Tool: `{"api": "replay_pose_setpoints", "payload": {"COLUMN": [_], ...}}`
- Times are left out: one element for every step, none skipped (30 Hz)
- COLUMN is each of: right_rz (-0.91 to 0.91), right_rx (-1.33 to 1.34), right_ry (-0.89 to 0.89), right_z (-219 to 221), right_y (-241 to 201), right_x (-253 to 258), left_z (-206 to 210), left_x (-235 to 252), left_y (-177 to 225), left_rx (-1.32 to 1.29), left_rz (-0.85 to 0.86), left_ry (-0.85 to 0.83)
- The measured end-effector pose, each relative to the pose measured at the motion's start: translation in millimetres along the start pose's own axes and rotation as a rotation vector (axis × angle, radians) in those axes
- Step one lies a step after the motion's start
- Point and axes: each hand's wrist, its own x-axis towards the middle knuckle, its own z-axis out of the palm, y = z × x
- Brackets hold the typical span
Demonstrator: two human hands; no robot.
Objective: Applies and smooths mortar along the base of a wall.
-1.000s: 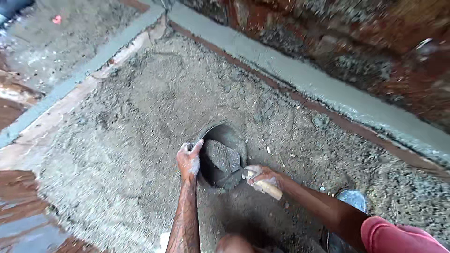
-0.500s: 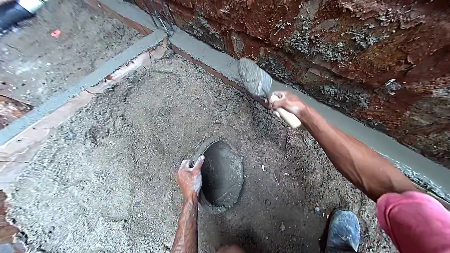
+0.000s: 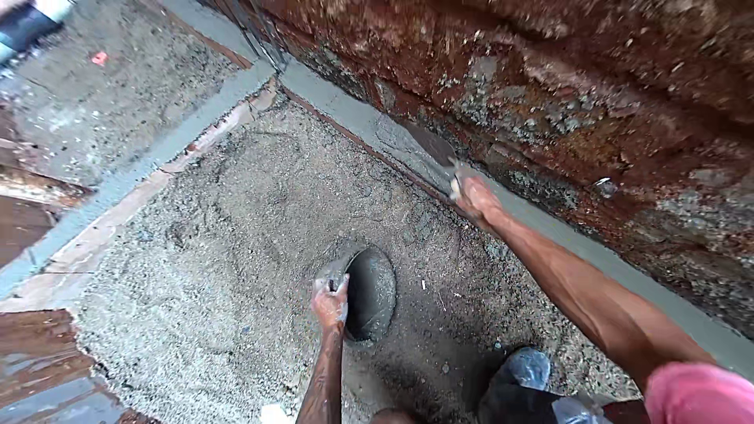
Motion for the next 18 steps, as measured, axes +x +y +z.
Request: {"api": "replay_pose_setpoints", "payload": {"right_rz": [0.027,0.065,0.1,0.14,0.187,0.239,0.279,0.303,0.307,0.304,0.294,0.273,0.236,0.193,0.143,0.102,0.065,0.031], "right_rx": [0.016,0.02,0.023,0.031,0.037,0.043,0.036,0.028,0.016,0.001,-0.013,-0.021,-0.028,-0.042,-0.059,-0.079,-0.098,-0.117], "right_ry": [-0.047,-0.134,-0.224,-0.292,-0.346,-0.387,-0.426,-0.465,-0.502,-0.55,-0.599,-0.636,-0.654,-0.667,-0.675,-0.685,-0.693,-0.695], "right_z": [-5.6,-15.9,-26.5,-39.3,-56.6,-74.9,-93.1,-110.4,-126.2,-142.3,-159.3,-175.3,-189.9,-203.4,-215.0,-225.8,-236.0,-245.3], "right_y": [15.8,30.6,44.0,55.3,65.0,73.8,81.4,84.9,85.0,81.8,71.8,56.1,39.1,20.3,-1.9,-27.4,-55.8,-86.6], "right_x": [-29.1,-62.2,-99.2,-137.2,-174.6,-212.5,-247.7,-280.1,-309.7,-334.2,-352.5,-364.4,-371.5,-371.9,-367.8,-361.0,-348.7,-332.7], "left_z": [4.0,5.9,3.6,-2.2,-9.5,-18.2,-30.4,-48.4,-69.5,-91.1,-114.0,-136.4,-156.8,-176.2,-196.8,-216.4,-234.8,-253.2], "left_x": [-2.8,-8.2,-15.5,-21.7,-28.4,-39.6,-53.0,-66.0,-78.4,-91.9,-105.5,-118.1,-131.7,-144.4,-156.0,-167.7,-176.0,-181.0], "left_y": [3.1,5.4,5.8,9.6,17.6,26.9,38.4,51.7,64.7,78.9,94.3,109.9,126.0,143.2,160.2,174.7,188.0,200.7], "left_rx": [0.01,0.02,0.029,0.029,0.023,0.003,-0.034,-0.078,-0.126,-0.185,-0.248,-0.319,-0.393,-0.462,-0.514,-0.552,-0.58,-0.602], "left_rz": [-0.009,-0.03,-0.054,-0.079,-0.112,-0.158,-0.201,-0.239,-0.27,-0.297,-0.322,-0.336,-0.337,-0.326,-0.31,-0.295,-0.278,-0.253], "left_ry": [-0.03,-0.073,-0.114,-0.143,-0.157,-0.166,-0.159,-0.137,-0.11,-0.079,-0.05,-0.018,0.012,0.035,0.047,0.053,0.055,0.051]}}
